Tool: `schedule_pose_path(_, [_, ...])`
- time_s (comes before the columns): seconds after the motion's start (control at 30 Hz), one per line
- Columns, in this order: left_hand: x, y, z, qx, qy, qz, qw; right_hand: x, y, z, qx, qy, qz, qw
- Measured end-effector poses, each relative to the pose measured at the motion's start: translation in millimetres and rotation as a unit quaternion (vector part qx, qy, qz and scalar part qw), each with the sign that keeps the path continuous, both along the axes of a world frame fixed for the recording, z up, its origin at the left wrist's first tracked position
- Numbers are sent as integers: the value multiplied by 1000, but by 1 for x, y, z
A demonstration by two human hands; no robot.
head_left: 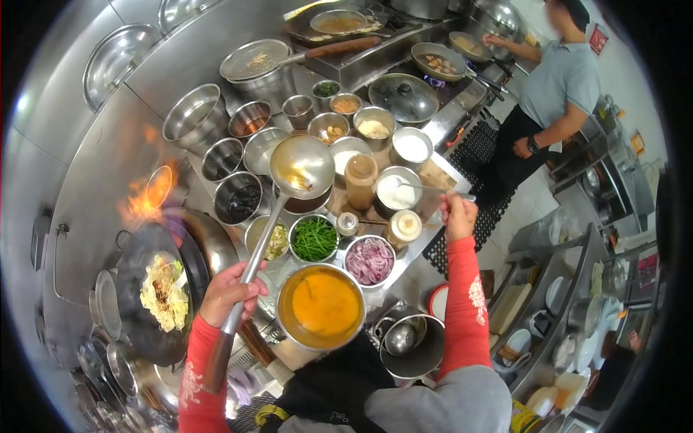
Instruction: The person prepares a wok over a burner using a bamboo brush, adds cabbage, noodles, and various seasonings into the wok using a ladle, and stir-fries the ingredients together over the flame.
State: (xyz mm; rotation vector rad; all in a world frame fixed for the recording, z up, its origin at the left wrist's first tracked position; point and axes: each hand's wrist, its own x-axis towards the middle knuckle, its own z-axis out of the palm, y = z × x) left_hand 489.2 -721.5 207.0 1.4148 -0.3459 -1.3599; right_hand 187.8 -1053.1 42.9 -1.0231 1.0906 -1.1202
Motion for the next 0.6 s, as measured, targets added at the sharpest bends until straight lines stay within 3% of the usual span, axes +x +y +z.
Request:
schedule_pose_path(0.1, [0,-11,1,-11,23,7,1000,14,-10,35,-55,-8,6,998])
schedule_pose_path(0.27, [4,-32,-1,-20,98,20,995,65,-43,71,-163,64,128,976])
schedule_pose_path(0.43, [5,-38,-4,-33,116,39,992,123,-110,14,-230,172,196,938])
schedule_pose_path(0.5, [10,-38,-4,-37,105,41,993,142,-122,-1,-253,264,243,898])
schedule_pose_path(0.6, [13,-37,0,-29,86,51,995,162,-123,-19,-272,277,266,882])
